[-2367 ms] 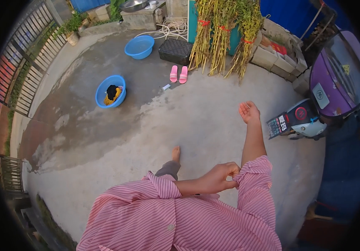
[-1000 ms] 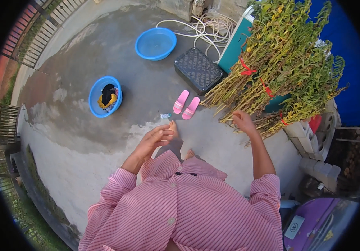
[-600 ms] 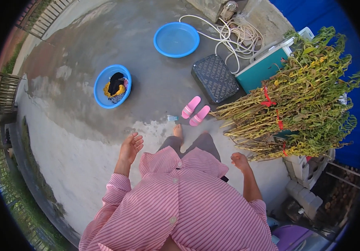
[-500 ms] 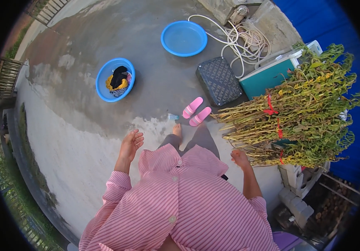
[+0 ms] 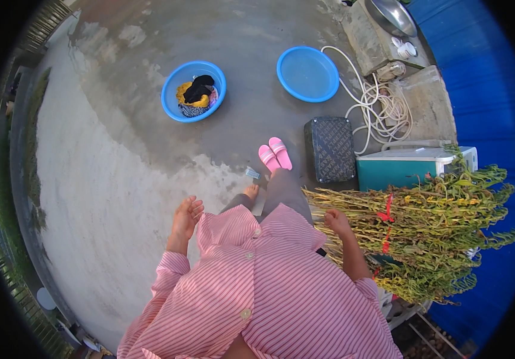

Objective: The person empties a blue basin onto the concrete and then places a white hose into a large metal basin to fill it with water.

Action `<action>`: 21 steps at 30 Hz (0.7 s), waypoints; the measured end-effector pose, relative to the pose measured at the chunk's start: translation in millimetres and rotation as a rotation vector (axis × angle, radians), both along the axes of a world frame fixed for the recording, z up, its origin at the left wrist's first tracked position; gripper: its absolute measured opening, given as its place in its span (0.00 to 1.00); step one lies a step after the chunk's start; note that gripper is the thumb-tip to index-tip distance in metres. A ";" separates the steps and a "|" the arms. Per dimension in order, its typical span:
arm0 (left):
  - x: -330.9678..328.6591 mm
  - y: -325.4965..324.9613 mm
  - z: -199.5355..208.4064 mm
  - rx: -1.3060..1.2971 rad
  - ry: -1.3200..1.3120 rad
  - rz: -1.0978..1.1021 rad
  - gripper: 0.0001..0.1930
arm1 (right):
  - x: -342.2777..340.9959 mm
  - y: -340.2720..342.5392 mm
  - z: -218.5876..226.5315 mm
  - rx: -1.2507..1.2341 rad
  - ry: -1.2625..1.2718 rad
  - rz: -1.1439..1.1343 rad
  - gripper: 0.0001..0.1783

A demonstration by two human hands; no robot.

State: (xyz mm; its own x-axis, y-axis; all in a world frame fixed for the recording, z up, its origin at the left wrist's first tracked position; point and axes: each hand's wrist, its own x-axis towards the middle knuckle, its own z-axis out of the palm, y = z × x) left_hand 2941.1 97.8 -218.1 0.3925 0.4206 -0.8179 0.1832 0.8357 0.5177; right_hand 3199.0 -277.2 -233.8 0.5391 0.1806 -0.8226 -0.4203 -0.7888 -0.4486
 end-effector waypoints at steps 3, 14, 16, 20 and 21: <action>-5.9 -2.5 -4.7 0.009 0.025 0.078 0.17 | 15.1 29.5 8.6 0.043 0.001 0.073 0.12; 119.3 15.3 23.1 0.114 -0.154 -0.075 0.16 | 153.3 230.5 47.5 0.491 0.098 -0.054 0.16; 163.1 17.5 37.1 0.200 -0.233 -0.260 0.15 | 179.6 278.6 51.4 0.523 0.050 0.000 0.16; 260.6 6.7 67.9 0.283 -0.452 -0.535 0.16 | 227.8 343.6 39.9 0.395 -0.076 0.334 0.16; 287.4 -5.0 84.6 0.314 -0.516 -0.609 0.17 | 247.4 349.4 33.8 0.422 -0.081 0.328 0.16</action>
